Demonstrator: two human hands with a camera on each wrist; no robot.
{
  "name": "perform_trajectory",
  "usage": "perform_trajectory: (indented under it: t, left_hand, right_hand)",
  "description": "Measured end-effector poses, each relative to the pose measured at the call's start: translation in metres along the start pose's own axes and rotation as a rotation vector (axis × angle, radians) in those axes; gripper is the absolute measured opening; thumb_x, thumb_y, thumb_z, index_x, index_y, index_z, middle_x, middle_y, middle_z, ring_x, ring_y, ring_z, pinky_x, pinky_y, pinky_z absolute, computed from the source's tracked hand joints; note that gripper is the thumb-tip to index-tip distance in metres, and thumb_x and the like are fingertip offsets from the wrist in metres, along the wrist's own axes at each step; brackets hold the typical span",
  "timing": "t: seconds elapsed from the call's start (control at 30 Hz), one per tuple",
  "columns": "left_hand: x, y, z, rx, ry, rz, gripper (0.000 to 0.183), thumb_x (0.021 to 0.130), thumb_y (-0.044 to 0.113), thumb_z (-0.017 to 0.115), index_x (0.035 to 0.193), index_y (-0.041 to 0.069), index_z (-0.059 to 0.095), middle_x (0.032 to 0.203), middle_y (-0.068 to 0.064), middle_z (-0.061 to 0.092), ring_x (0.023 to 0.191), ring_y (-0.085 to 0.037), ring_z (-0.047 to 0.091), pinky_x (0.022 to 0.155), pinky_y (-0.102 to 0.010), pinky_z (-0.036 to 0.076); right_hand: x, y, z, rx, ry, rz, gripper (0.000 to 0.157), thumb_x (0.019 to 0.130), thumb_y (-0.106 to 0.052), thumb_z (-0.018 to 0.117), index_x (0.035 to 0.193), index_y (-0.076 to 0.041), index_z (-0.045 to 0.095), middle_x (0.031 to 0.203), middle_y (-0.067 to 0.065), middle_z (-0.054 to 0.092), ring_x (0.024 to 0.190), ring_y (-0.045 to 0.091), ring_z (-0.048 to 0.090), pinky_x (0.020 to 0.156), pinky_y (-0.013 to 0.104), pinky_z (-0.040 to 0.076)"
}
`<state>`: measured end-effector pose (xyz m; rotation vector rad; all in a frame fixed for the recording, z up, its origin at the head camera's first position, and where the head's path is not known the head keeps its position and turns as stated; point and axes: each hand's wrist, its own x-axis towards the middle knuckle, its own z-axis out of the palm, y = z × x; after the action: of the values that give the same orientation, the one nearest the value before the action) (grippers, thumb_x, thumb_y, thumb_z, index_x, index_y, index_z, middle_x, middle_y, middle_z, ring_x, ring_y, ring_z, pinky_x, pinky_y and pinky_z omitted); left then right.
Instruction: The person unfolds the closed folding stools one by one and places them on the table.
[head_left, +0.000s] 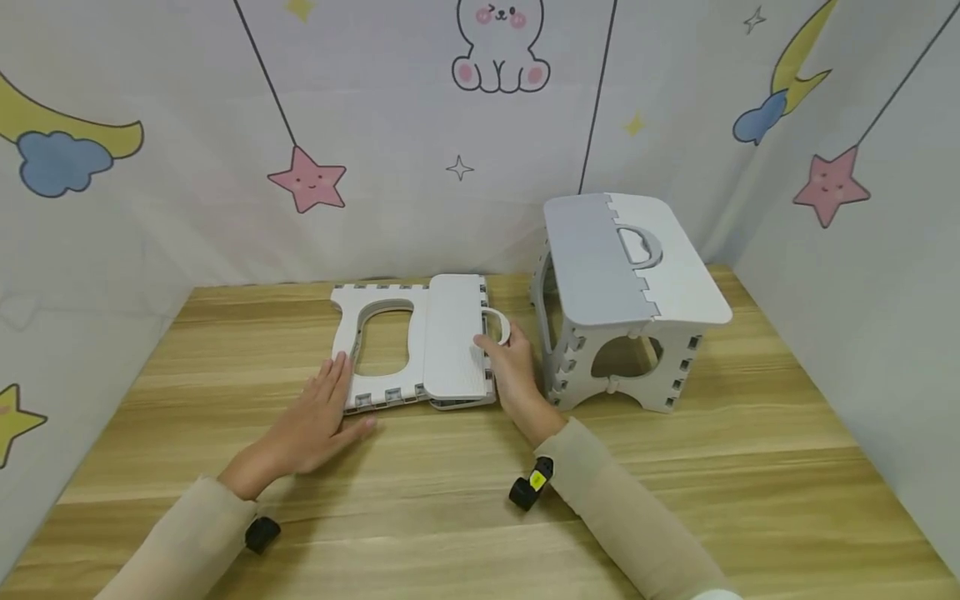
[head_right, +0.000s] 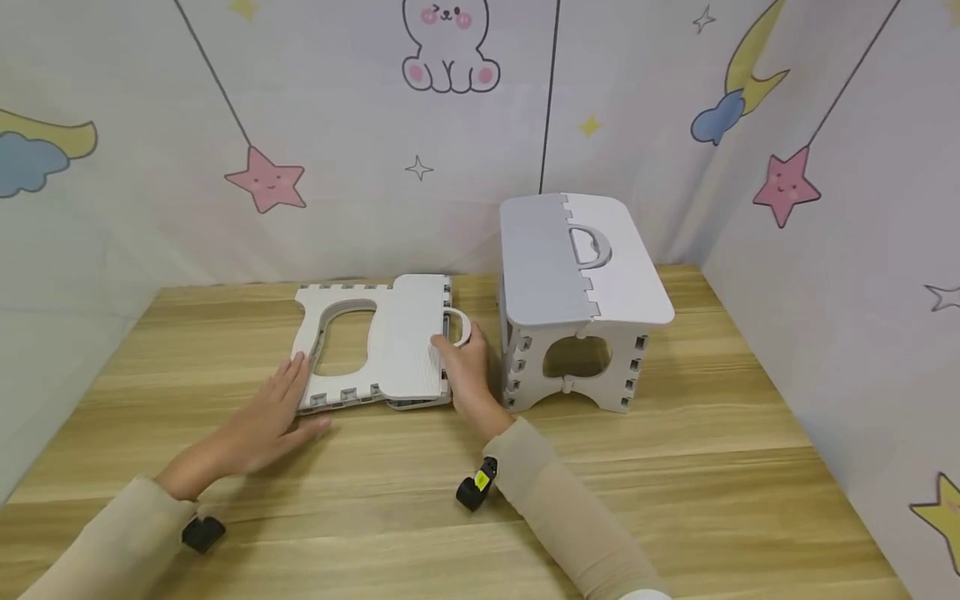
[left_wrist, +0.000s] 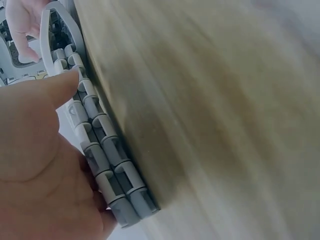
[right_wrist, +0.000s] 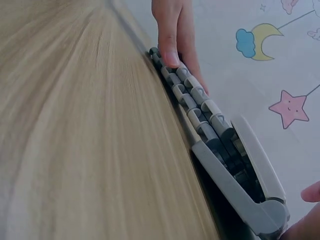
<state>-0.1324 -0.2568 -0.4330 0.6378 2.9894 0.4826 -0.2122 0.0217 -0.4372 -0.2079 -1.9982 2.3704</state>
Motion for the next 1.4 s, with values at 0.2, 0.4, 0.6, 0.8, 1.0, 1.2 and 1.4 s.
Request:
perform_trajectory:
  t: [0.2,0.4,0.6,0.8,1.0,1.2,1.4]
  left_hand:
    - [0.001,-0.006,0.005,0.047,-0.033,-0.003,0.098,0.100,0.055,0.051,0.154,-0.012,0.003,0.162,-0.028,-0.003,0.149,-0.043,-0.002,0.117,-0.062,0.011]
    - [0.000,-0.005,0.003,0.054,-0.057,-0.014,0.097,0.101,0.055,0.049,0.154,-0.011,0.003,0.162,-0.026,-0.005,0.149,-0.041,-0.004,0.119,-0.058,0.009]
    - [-0.004,0.004,-0.004,0.038,-0.026,0.011,0.093,0.102,0.049,0.051,0.153,-0.014,0.005,0.161,-0.031,0.000,0.148,-0.046,0.002,0.117,-0.060,0.014]
    - [-0.005,0.002,-0.005,0.015,-0.016,0.018,0.092,0.103,0.047,0.051,0.153,-0.014,0.004,0.161,-0.031,-0.001,0.148,-0.046,0.002,0.118,-0.059,0.012]
    - [-0.007,0.001,-0.005,-0.013,-0.004,0.014,0.091,0.103,0.045,0.051,0.154,-0.012,0.002,0.162,-0.028,-0.003,0.148,-0.045,0.000,0.119,-0.058,0.011]
    - [-0.009,-0.003,-0.005,-0.066,0.010,0.004,0.090,0.104,0.046,0.049,0.155,-0.008,-0.001,0.163,-0.025,-0.005,0.149,-0.042,-0.001,0.121,-0.053,0.007]
    - [-0.013,-0.011,-0.007,-0.136,0.018,-0.011,0.089,0.104,0.045,0.048,0.157,-0.003,-0.005,0.164,-0.021,-0.007,0.150,-0.039,-0.002,0.122,-0.048,0.003]
  right_hand:
    - [0.000,0.001,0.001,0.069,0.023,-0.015,0.064,0.090,-0.002,0.066,0.148,0.007,0.039,0.153,0.019,0.039,0.143,0.028,0.034,0.115,0.036,0.033]
    - [0.000,0.003,0.002,0.121,0.024,-0.031,0.058,0.092,0.001,0.063,0.145,0.009,0.042,0.152,0.020,0.042,0.142,0.028,0.036,0.114,0.037,0.034]
    - [-0.001,-0.002,0.003,0.202,0.007,-0.047,0.056,0.092,0.005,0.059,0.144,0.011,0.042,0.150,0.023,0.043,0.139,0.031,0.039,0.113,0.038,0.036]
    - [-0.003,-0.009,0.005,0.217,-0.009,-0.071,0.052,0.092,0.004,0.057,0.143,0.009,0.046,0.143,0.024,0.051,0.122,0.027,0.054,0.094,0.028,0.049]
    - [-0.009,-0.019,0.006,0.207,-0.022,-0.079,0.060,0.093,0.000,0.058,0.149,0.003,0.040,0.144,0.019,0.051,0.112,0.024,0.060,0.082,0.024,0.054]
    - [-0.014,-0.033,0.012,0.230,-0.015,-0.095,0.070,0.092,-0.002,0.060,0.154,0.003,0.028,0.155,0.018,0.037,0.138,0.026,0.043,0.102,0.028,0.047]
    - [-0.023,-0.053,0.021,0.239,-0.047,-0.153,0.070,0.093,0.000,0.061,0.153,0.006,0.026,0.157,0.021,0.030,0.143,0.025,0.035,0.106,0.026,0.042]
